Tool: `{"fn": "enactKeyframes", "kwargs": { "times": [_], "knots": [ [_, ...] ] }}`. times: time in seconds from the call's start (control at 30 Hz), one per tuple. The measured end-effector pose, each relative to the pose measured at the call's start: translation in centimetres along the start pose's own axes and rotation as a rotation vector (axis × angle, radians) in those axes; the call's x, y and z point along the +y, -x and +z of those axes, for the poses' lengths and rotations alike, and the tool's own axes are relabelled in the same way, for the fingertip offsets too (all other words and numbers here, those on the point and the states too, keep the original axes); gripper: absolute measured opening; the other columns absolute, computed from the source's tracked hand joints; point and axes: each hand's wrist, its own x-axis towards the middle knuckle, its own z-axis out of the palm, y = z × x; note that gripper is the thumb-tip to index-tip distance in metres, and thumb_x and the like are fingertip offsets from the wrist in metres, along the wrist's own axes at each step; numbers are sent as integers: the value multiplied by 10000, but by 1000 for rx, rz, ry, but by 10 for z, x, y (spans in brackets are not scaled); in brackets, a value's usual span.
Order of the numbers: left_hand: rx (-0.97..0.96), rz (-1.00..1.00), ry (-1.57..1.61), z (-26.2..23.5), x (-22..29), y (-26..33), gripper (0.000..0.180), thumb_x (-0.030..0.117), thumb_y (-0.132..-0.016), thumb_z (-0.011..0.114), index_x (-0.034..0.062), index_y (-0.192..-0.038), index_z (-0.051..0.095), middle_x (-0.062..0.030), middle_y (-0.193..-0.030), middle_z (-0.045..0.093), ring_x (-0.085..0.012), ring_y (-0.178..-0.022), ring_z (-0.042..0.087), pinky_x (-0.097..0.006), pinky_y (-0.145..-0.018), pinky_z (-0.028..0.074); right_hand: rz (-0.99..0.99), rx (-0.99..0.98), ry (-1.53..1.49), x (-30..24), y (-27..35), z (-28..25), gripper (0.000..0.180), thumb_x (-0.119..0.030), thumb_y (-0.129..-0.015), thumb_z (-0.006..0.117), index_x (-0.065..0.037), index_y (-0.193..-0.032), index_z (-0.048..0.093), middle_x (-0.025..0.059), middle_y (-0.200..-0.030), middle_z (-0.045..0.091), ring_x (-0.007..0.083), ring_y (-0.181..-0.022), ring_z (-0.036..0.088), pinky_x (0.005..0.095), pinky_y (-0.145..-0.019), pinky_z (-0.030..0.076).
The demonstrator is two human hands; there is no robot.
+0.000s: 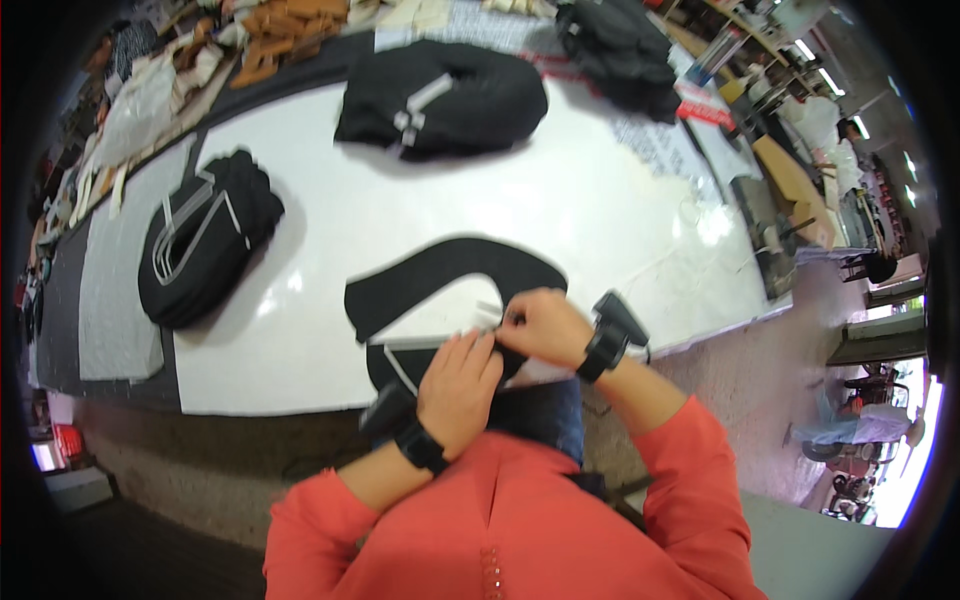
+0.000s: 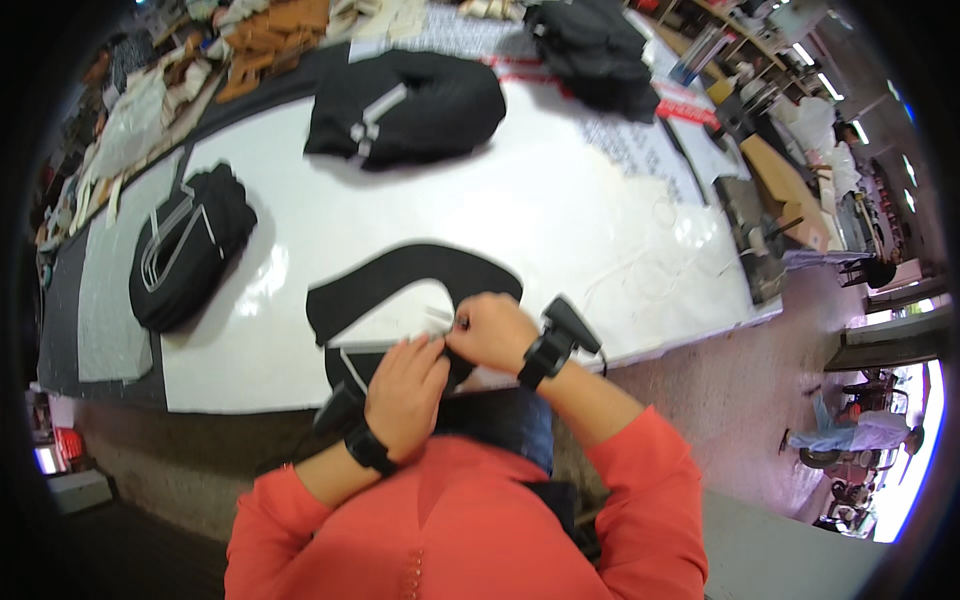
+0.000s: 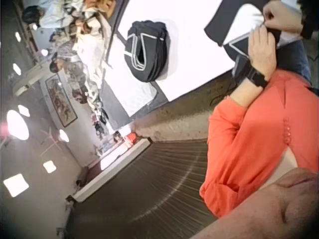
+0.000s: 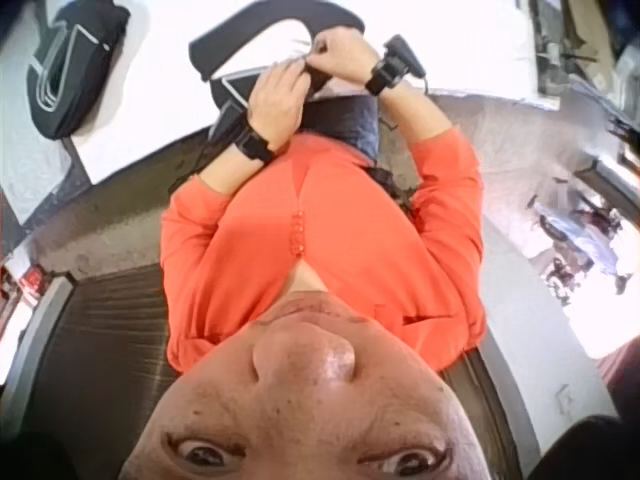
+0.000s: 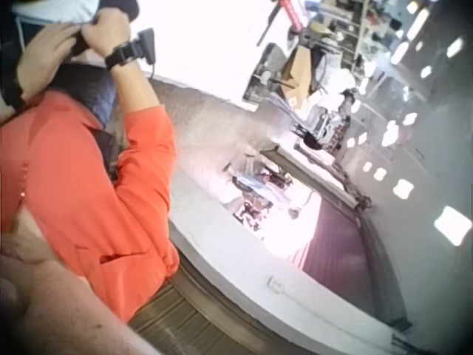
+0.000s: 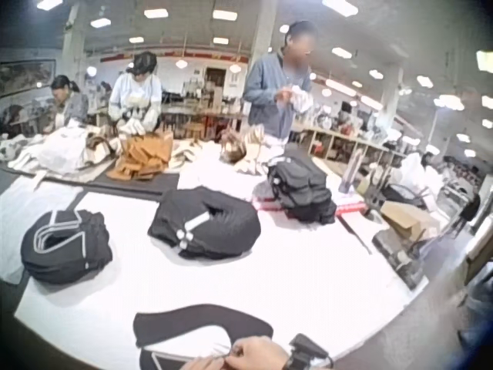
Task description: Trim and clean excess material or threads from shoe upper components using snips.
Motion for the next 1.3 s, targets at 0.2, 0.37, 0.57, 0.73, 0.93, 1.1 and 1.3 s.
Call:
{"fn": "enactKeyframes", "kwargs": {
  "times": [0.2,0.37,0.57,0.73,0.93,1.1,1.3],
  "knots": [
    [-15,61,-91,-5,0,-2,225,93,-796,590,30,-1010,619,-141,-1186,622,-335,-1191,566,-492,-1042,424,-22,-141,-60,8,3,-2,281,-312,-782,697,-35,-816,728,203,-753,685,376,-744,687,438,-691,547],
    [-28,85,-116,-6,1,-5,214,103,-804,594,37,-1005,629,-136,-1186,632,-332,-1198,568,-494,-1047,420,-27,-144,-37,13,4,-7,307,-356,-788,706,-53,-834,720,177,-786,697,351,-776,696,422,-711,547],
    [-24,104,-102,-6,-3,-9,200,113,-789,611,56,-980,621,-118,-1196,624,-332,-1198,562,-501,-1032,422,28,-108,90,10,-4,0,274,-346,-756,653,-101,-843,741,164,-793,705,356,-784,696,453,-721,553],
    [-74,118,-134,-7,-5,-13,145,166,-856,613,70,-964,617,-110,-1208,631,-332,-1202,558,-528,-1030,415,-11,-98,83,12,-7,-2,356,-394,-743,670,-67,-865,745,183,-799,704,357,-777,698,428,-718,554],
    [109,150,-156,1,2,-6,114,139,-924,591,34,-961,614,-164,-1079,650,-323,-1037,615,-450,-913,480,-13,-81,60,15,-4,7,357,-407,-737,670,-93,-890,747,175,-824,709,369,-816,689,446,-743,546],
    [-4,120,-91,6,3,-2,157,156,-897,586,32,-992,595,-191,-1166,620,-371,-1117,564,-506,-978,431,49,-101,41,14,4,8,369,-438,-742,654,-108,-881,739,144,-824,715,339,-827,694,426,-746,540],
    [14,126,-80,0,4,-9,141,132,-870,617,27,-962,593,-194,-1140,621,-380,-1087,567,-508,-937,440,34,-91,36,12,-1,5,361,-429,-736,655,-100,-860,741,160,-846,722,348,-835,704,438,-748,552]
  ]
}}
